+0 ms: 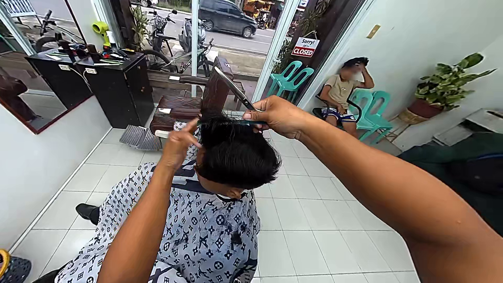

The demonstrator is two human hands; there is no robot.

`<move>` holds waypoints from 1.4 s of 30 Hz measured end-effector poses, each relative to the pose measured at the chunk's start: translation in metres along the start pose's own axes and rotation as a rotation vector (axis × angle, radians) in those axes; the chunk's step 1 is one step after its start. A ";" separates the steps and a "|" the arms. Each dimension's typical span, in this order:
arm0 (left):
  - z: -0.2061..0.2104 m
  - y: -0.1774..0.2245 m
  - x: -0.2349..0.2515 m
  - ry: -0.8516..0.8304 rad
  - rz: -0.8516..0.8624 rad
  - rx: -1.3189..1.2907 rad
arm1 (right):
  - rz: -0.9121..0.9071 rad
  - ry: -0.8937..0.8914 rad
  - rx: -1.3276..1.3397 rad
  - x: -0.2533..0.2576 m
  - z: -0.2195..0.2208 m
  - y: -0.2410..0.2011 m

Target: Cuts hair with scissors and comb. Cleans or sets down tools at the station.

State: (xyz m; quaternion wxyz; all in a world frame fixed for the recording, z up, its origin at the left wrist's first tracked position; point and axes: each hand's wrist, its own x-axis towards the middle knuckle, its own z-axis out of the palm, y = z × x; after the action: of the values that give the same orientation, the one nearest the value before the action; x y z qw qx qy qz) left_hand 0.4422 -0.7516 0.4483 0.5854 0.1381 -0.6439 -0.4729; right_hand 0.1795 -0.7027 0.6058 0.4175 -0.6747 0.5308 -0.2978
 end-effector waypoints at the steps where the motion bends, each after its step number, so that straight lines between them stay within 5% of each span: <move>1: 0.009 0.002 -0.001 -0.081 -0.003 0.070 | 0.004 0.004 -0.001 0.001 0.000 -0.002; 4: 0.034 0.021 0.014 -0.240 -0.060 0.072 | 0.017 0.014 0.014 0.003 0.000 -0.006; 8: 0.039 0.021 0.029 -0.122 0.005 -0.080 | 0.005 0.052 0.039 0.005 -0.004 -0.012; 17: 0.046 0.031 0.050 -0.167 0.081 -0.080 | -0.011 0.144 0.166 0.006 -0.012 -0.015; 21: 0.054 0.033 0.051 -0.180 0.064 -0.060 | -0.451 0.418 -0.014 -0.008 0.010 0.009; 24: 0.063 0.038 0.049 -0.067 -0.059 -0.048 | -0.772 0.310 -0.499 -0.026 0.024 0.025; 28: 0.065 0.045 0.048 -0.065 -0.080 -0.025 | -0.655 0.122 -0.455 -0.034 -0.013 0.031; 33: 0.057 0.043 0.048 -0.177 -0.018 0.049 | -0.578 0.126 -0.520 -0.054 -0.076 0.040; 42: 0.060 0.043 0.041 -0.126 0.006 0.099 | -0.531 -0.087 -0.618 -0.028 -0.068 0.012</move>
State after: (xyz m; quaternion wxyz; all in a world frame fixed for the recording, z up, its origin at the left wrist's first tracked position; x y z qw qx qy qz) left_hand 0.3938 -0.7328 0.5150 0.5376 0.1350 -0.7024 -0.4466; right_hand 0.1090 -0.6933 0.6287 0.1259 -0.8938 0.3847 -0.1930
